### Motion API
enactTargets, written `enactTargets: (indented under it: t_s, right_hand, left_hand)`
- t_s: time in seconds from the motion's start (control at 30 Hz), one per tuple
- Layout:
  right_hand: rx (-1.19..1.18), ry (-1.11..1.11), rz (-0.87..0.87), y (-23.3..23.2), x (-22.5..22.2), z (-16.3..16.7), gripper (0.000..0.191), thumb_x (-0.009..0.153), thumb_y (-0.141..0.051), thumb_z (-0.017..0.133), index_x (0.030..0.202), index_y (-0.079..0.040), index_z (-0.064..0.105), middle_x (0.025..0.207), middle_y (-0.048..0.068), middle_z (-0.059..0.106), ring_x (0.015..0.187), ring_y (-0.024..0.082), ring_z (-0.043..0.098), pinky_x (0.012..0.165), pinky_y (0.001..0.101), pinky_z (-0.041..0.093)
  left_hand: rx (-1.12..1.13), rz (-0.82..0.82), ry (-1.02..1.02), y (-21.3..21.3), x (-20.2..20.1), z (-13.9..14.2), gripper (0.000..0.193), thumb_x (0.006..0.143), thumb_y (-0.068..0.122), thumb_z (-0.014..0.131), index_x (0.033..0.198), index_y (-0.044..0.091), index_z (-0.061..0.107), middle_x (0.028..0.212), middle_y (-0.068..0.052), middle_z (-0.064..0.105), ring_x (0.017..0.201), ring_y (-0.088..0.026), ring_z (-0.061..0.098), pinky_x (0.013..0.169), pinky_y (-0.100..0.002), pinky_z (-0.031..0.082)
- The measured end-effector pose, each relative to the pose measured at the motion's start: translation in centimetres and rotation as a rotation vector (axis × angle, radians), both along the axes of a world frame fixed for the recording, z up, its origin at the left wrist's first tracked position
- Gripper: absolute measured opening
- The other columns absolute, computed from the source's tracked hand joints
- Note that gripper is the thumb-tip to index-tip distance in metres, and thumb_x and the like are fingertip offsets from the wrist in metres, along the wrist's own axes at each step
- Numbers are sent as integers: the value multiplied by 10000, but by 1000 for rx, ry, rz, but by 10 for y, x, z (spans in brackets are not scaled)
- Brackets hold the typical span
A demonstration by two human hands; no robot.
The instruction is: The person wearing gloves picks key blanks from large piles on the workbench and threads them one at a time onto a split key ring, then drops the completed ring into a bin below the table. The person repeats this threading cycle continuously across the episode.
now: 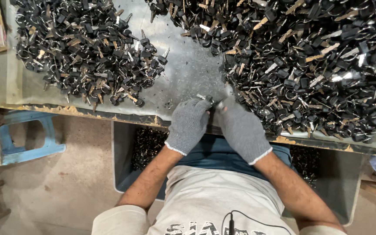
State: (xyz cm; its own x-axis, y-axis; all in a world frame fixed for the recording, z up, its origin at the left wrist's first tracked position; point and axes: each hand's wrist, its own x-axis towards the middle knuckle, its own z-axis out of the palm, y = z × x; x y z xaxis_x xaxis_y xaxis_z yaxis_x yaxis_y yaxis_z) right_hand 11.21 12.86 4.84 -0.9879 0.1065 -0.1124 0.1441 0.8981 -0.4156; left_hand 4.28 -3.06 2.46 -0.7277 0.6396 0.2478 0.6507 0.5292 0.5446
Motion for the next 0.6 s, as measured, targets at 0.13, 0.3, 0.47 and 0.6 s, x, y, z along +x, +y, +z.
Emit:
enactTargets:
  t_s: [0.13, 0.3, 0.47, 0.6]
  right_hand:
    - [173, -133, -76, -2, 1, -2, 151, 981, -192, 584, 1017, -47, 564, 830, 206, 673, 629, 361, 718, 470, 444, 589]
    - [-97, 2, 74, 10, 4, 3, 215, 953, -228, 622, 1018, -28, 577, 731, 198, 675, 667, 384, 706, 533, 488, 565]
    - [46, -27, -39, 13, 10, 4, 164, 941, -169, 598, 1033, -33, 586, 803, 181, 688, 662, 359, 712, 527, 467, 571]
    - [-47, 99, 15, 14, 20, 6, 321, 926, -153, 583, 1223, -30, 583, 813, 144, 693, 738, 332, 718, 558, 449, 574]
  left_hand:
    - [-75, -8, 11, 4, 3, -3, 151, 914, 80, 660, 1065, 77, 655, 966, -133, 679, 948, -358, 659, 863, -483, 505]
    - [-24, -20, -23, 5, 2, 4, 219, 870, 84, 673, 1088, 82, 654, 980, -134, 692, 936, -359, 664, 833, -492, 507]
    - [-67, 15, 7, 15, 9, 17, 227, 860, 87, 694, 1082, 94, 645, 1010, -151, 700, 920, -374, 656, 812, -506, 506]
    - [-32, 65, -134, 15, 14, 23, 444, 824, 49, 666, 1266, 49, 635, 966, -163, 693, 903, -399, 651, 796, -523, 499]
